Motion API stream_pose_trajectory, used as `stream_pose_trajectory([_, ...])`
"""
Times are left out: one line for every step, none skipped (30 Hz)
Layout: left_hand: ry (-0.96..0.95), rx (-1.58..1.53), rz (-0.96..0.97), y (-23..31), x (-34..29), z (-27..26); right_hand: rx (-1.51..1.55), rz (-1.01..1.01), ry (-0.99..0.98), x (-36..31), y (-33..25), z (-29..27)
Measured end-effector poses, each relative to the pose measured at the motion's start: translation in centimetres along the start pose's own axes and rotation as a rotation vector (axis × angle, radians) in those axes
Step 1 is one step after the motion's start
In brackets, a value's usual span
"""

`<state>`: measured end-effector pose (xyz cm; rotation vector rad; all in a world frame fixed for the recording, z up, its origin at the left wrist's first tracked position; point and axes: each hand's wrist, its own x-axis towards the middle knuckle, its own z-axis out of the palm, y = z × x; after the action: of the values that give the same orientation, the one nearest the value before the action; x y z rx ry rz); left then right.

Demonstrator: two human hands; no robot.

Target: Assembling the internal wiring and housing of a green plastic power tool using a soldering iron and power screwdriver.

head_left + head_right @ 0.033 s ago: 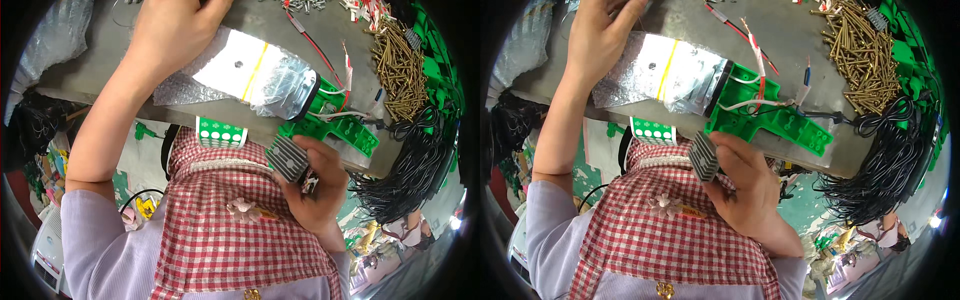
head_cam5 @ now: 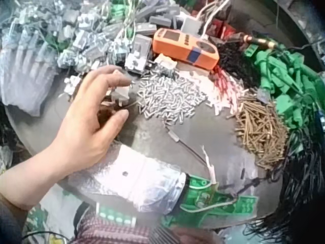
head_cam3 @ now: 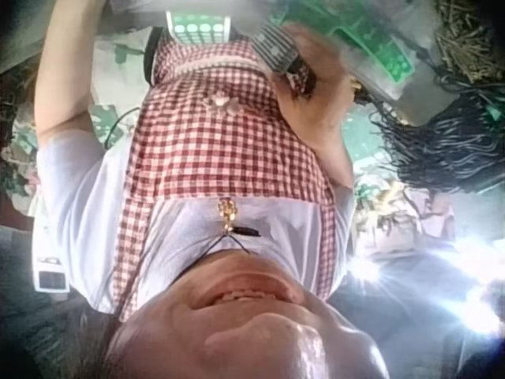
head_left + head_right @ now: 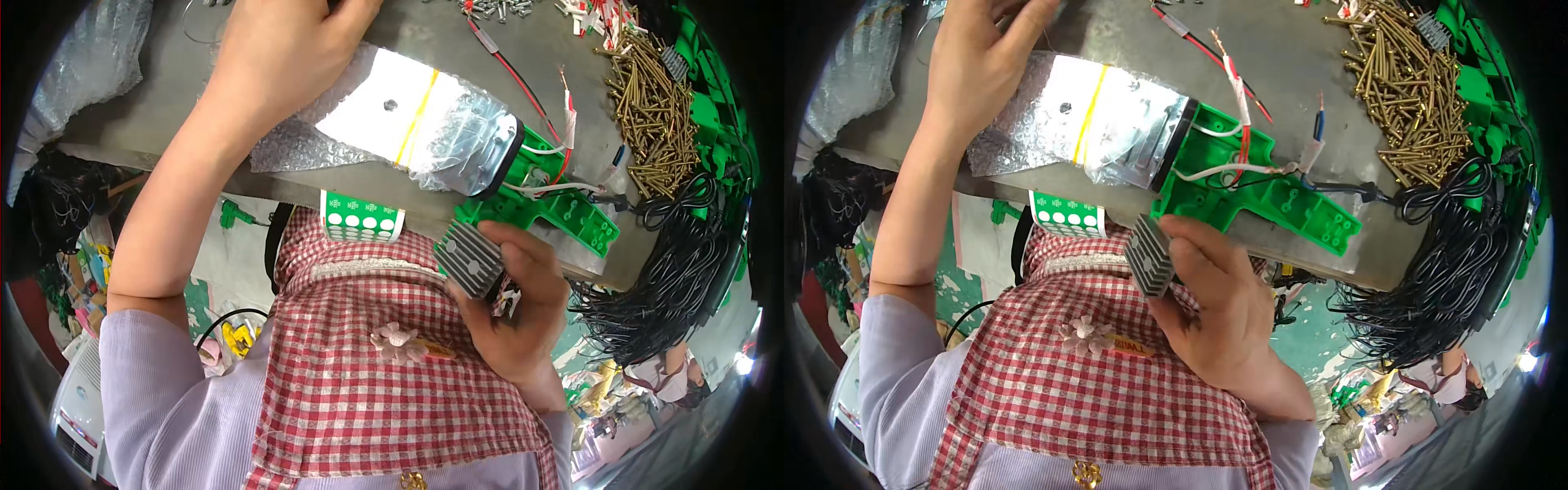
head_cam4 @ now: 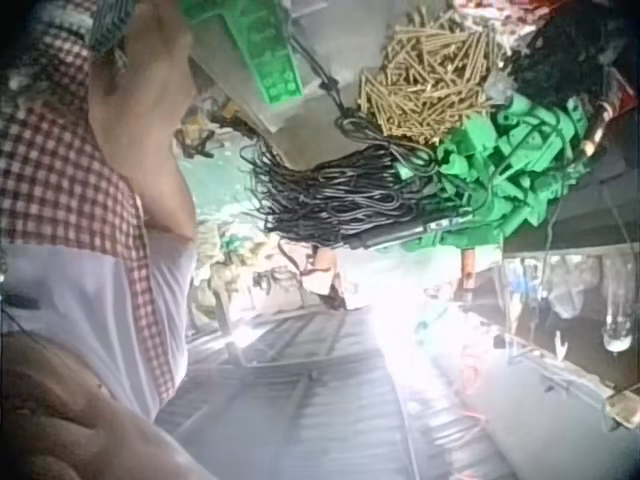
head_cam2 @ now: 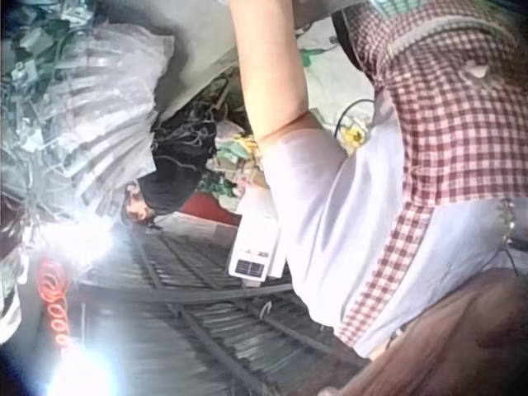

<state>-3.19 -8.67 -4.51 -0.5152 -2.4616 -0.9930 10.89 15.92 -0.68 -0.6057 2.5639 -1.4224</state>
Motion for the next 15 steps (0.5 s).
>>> stream_pose_trajectory([-0.003,0.056,0.082,-0.2,0.0,-0.1,-0.066,-0.006,-0.005,0.4,-0.4,-0.1])
stream_pose_trajectory([-0.001,0.061,0.081,0.0,-0.1,-0.1,-0.065,-0.010,-0.006,0.8,-0.4,-0.2])
stream_pose_trajectory([-0.033,0.052,-0.012,0.4,-0.1,-0.2,-0.110,-0.021,-0.033,1.4,-0.5,-0.4])
stream_pose_trajectory([-0.064,0.044,-0.105,0.7,-0.1,-0.2,-0.156,-0.034,-0.061,1.7,-0.6,-0.5])
stream_pose_trajectory([-0.022,0.100,-0.046,0.7,-0.4,0.1,-0.142,-0.044,-0.074,1.3,-0.4,-0.5])
stream_pose_trajectory([0.022,0.157,0.004,0.9,-0.9,0.4,-0.146,-0.047,-0.084,1.3,-0.5,-0.5])
stream_pose_trajectory([0.005,0.173,0.004,0.8,-0.7,0.3,-0.170,-0.076,-0.076,1.5,-0.4,-0.4])
stream_pose_trajectory([-0.011,0.188,0.003,0.8,-0.4,0.1,-0.194,-0.106,-0.070,1.7,-0.3,-0.3])
stream_pose_trajectory([-0.009,0.184,-0.014,1.4,-0.7,-0.1,-0.203,-0.140,-0.069,1.5,0.1,-0.3])
stream_pose_trajectory([-0.009,0.178,0.008,1.6,-0.6,-0.3,-0.210,-0.148,-0.078,1.4,0.8,0.0])
stream_pose_trajectory([-0.008,0.172,0.029,1.7,-0.4,-0.4,-0.184,-0.163,-0.017,1.1,1.5,0.3])
stream_pose_trajectory([0.003,0.174,0.018,1.8,-0.4,-0.4,-0.155,-0.175,0.041,1.0,1.8,0.4])
stream_pose_trajectory([-0.017,0.177,-0.032,1.8,-0.3,-0.3,-0.159,-0.205,0.051,1.5,2.0,0.5])
stream_pose_trajectory([-0.036,0.179,-0.081,1.7,-0.3,-0.2,-0.165,-0.213,0.039,1.7,2.0,0.1])
stream_pose_trajectory([0.000,0.207,-0.044,1.5,-0.3,0.2,-0.187,-0.191,-0.026,2.0,2.0,-0.6])
